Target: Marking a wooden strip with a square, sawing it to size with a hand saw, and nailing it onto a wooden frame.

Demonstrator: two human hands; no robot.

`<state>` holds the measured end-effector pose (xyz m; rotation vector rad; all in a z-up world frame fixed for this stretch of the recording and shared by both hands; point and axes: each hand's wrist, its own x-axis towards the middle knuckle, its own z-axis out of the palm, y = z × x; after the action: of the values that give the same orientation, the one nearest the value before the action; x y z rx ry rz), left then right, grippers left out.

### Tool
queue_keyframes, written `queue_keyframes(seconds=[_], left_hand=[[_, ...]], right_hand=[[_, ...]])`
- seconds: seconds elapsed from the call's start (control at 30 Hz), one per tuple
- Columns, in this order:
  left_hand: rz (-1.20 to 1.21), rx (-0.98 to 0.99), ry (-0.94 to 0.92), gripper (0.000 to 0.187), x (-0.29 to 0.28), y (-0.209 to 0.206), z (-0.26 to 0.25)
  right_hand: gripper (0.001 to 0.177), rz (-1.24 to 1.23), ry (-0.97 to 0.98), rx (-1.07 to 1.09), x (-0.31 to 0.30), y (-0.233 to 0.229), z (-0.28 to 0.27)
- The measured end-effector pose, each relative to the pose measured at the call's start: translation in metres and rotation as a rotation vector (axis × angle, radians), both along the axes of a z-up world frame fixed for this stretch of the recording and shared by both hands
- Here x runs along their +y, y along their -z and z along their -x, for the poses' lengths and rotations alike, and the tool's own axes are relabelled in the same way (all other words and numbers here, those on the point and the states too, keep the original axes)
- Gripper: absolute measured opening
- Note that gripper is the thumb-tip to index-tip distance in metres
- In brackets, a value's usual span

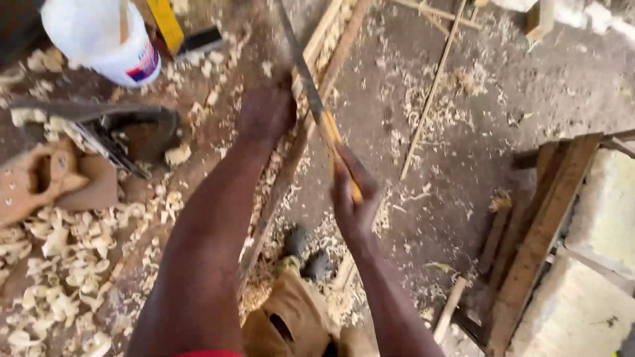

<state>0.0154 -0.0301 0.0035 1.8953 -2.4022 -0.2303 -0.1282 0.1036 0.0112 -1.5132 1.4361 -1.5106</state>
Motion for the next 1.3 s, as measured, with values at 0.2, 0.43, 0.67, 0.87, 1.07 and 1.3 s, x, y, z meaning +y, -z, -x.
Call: queue_keyframes(seconds=[0.2, 0.43, 0.67, 0.87, 1.07, 1.3], left_hand=[[0.203, 0.236, -0.023, 0.045, -0.024, 0.058, -0.012], [-0.34, 0.343, -0.25, 0.037, -0.012, -0.005, 0.009], [-0.468, 0.788, -0.494, 0.075, 0.009, -0.039, -0.001], [-0.18, 0.674, -0.245, 0.073, -0.014, 0.025, -0.004], [-0.305, 0.505, -0.244, 0.016, 0.001, -0.024, 0.004], [0.021, -0.082, 0.006, 0.012, -0.004, 0.023, -0.012]], right_hand=[[0.032, -0.064, 0.013, 0.154, 0.125, 0.0, 0.047], [0.03, 0.142, -0.031, 0.054, -0.045, 0.015, -0.01], [0.033, -0.019, -0.088, 0.069, 0.094, 0.024, 0.029], [0.025, -0.222, 0.1, 0.04, 0.088, 0.005, 0.036], [0.048, -0.034, -0.075, 0.063, -0.064, 0.015, -0.015], [0.032, -0.299, 0.126, 0.106, 0.119, -0.014, 0.028]])
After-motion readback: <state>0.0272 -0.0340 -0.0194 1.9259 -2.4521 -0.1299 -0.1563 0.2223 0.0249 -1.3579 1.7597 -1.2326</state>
